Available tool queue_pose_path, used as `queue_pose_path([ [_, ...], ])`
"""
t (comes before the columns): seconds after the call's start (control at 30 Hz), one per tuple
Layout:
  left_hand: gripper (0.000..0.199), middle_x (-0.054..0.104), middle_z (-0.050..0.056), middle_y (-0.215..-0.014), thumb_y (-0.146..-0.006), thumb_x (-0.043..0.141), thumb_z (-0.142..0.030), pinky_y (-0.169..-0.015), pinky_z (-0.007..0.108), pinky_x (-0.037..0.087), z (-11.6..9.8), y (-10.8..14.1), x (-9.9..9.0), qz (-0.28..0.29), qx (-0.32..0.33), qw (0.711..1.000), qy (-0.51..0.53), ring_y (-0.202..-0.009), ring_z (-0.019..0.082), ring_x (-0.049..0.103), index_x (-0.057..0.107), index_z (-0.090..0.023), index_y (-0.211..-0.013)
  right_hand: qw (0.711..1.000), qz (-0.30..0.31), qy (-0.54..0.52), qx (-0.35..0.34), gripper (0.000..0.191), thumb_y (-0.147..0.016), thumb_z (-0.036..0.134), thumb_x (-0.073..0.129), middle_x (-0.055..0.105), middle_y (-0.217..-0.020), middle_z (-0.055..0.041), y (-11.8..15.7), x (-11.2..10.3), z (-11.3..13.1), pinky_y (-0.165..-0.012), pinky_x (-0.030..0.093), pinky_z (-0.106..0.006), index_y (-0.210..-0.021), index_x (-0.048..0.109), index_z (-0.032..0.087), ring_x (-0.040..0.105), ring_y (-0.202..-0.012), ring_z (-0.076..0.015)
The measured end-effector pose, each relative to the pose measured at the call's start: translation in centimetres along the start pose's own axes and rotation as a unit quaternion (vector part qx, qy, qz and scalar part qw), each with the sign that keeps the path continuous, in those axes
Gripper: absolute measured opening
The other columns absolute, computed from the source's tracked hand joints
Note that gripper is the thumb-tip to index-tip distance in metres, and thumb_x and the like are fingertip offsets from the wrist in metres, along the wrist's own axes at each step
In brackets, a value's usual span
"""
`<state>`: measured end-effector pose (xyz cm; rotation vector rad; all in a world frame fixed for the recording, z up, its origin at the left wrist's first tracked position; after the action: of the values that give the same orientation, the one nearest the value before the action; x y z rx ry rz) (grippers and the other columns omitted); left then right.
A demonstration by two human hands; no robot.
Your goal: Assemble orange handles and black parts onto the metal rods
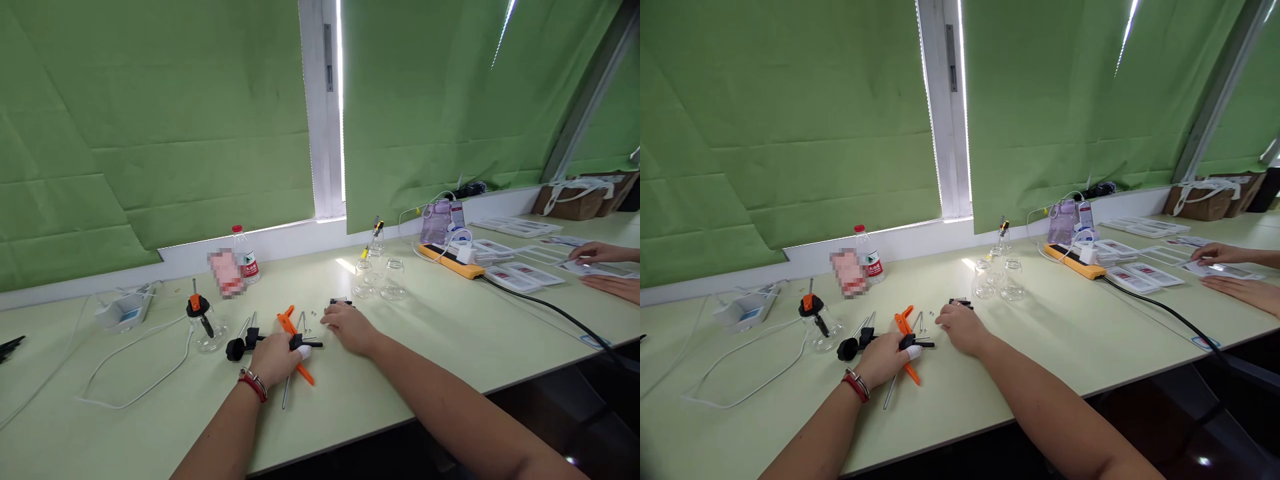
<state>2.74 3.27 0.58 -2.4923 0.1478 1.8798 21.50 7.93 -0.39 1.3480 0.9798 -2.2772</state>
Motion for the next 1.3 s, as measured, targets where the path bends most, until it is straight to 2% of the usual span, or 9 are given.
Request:
queue_pose_path([
  [0.13, 0.032, 0.064, 0.004, -0.07, -0.073, 0.051, -0.052, -0.051, 0.028, 0.026, -0.1, 0.1, 0.0, 0.004, 0.01, 1.0, 0.004, -0.064, 0.021, 0.058, 0.057, -0.02, -0.068, 0.995, 0.049, 0.062, -0.062, 0.036, -0.089, 0.016, 0.041, 0.051, -0.133, -0.006, -0.2, 1.6, 1.8, -0.098, 0.03, -0.045, -0.116, 0.062, 0.028, 0.04, -0.122, -0.027],
  [0.27, 0.032, 0.063, 0.004, -0.069, -0.073, 0.051, -0.052, -0.051, 0.028, 0.025, -0.1, 0.1, 0.0, 0.001, 0.014, 1.0, -0.001, -0.064, 0.021, 0.058, 0.055, -0.02, -0.066, 0.994, 0.07, 0.09, -0.004, 0.036, -0.091, 0.02, 0.038, 0.038, -0.144, -0.0052, -0.3, 2.3, 0.8, -0.103, 0.02, -0.052, -0.116, 0.061, 0.029, 0.027, -0.133, -0.0312],
  [0.4, 0.031, 0.063, 0.003, -0.07, -0.073, 0.052, -0.051, -0.052, 0.028, 0.025, -0.1, 0.0, 0.0, -0.001, 0.023, 1.0, -0.004, -0.066, 0.021, 0.058, 0.055, -0.021, -0.067, 0.994, 0.054, 0.087, 0.035, 0.04, -0.09, 0.022, 0.041, 0.034, -0.146, -0.0098, -0.3, 1.8, 0.3, -0.104, 0.019, -0.052, -0.129, 0.05, 0.025, 0.025, -0.134, -0.0319],
  [0.53, 0.029, 0.063, 0.003, -0.071, -0.073, 0.053, -0.049, -0.052, 0.028, 0.024, -0.2, 0.1, 0.1, -0.011, 0.026, 1.0, 0.001, -0.066, 0.02, 0.057, 0.055, -0.02, -0.069, 0.999, 0.005, 0.035, -0.005, 0.031, -0.094, 0.027, 0.038, 0.06, -0.119, -0.0096, -0.2, 0.3, 1.8, -0.097, 0.029, -0.041, -0.112, 0.062, 0.022, 0.047, -0.113, -0.023],
  [0.63, 0.029, 0.061, 0.004, -0.07, -0.075, 0.052, -0.048, -0.051, 0.028, 0.022, -0.3, 0.1, 0.1, -0.029, 0.03, 0.999, 0.004, -0.063, 0.019, 0.056, 0.054, -0.02, -0.069, 0.998, 0.045, -0.008, -0.032, 0.031, -0.092, 0.028, 0.041, 0.066, -0.08, -0.0067, 0.0, 0.4, 2.7, -0.08, 0.037, -0.032, -0.081, 0.068, 0.017, 0.056, -0.081, -0.0177],
  [0.7, 0.029, 0.06, 0.004, -0.07, -0.076, 0.052, -0.048, -0.052, 0.028, 0.022, -0.4, 0.1, 0.1, -0.037, 0.035, 0.999, 0.009, -0.063, 0.019, 0.055, 0.054, -0.02, -0.071, 0.996, 0.072, -0.03, -0.044, 0.029, -0.089, 0.024, 0.045, 0.064, -0.071, -0.0053, 0.1, 0.8, 3.1, -0.073, 0.037, -0.029, -0.071, 0.066, 0.016, 0.054, -0.071, -0.0159],
  [0.93, 0.03, 0.06, 0.005, -0.071, -0.08, 0.049, -0.049, -0.054, 0.026, 0.025, -0.6, 0.2, 0.3, -0.017, 0.056, 0.998, 0.034, -0.065, 0.02, 0.055, 0.058, -0.02, -0.077, 0.987, 0.081, -0.139, 0.029, 0.019, -0.084, 0.021, 0.05, 0.06, -0.072, -0.0031, 0.3, 1.7, 2.5, -0.063, 0.038, -0.024, -0.071, 0.063, 0.016, 0.051, -0.066, -0.0132],
  [1.13, 0.03, 0.063, 0.006, -0.073, -0.084, 0.045, -0.045, -0.055, 0.027, 0.027, -0.5, 0.1, 0.1, -0.025, 0.054, 0.997, 0.046, -0.066, 0.021, 0.056, 0.06, -0.019, -0.08, 0.933, 0.112, -0.334, 0.069, 0.011, -0.076, 0.021, 0.06, 0.058, -0.074, 0.0, 0.7, 2.3, 1.8, -0.059, 0.04, -0.022, -0.085, 0.064, 0.017, 0.05, -0.065, -0.0111],
  [1.3, 0.032, 0.065, 0.006, -0.078, -0.08, 0.052, -0.044, -0.059, 0.027, 0.032, -1.0, 0.4, 0.2, 0.002, 0.082, 0.992, 0.1, -0.072, 0.022, 0.058, 0.063, -0.02, -0.098, 0.931, 0.1, -0.337, 0.096, 0.007, -0.073, 0.024, 0.063, 0.058, -0.068, 0.0013, 0.5, 2.5, 1.7, -0.06, 0.04, -0.022, -0.074, 0.063, 0.016, 0.049, -0.062, -0.0106],
])
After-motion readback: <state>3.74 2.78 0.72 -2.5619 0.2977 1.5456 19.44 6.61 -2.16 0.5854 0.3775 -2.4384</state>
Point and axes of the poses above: each hand's wrist, its own y-axis away from the middle knuckle, its own x-axis out of the palm, z = x × y, the point moved 4 cm from there along -y, towards the middle knuckle
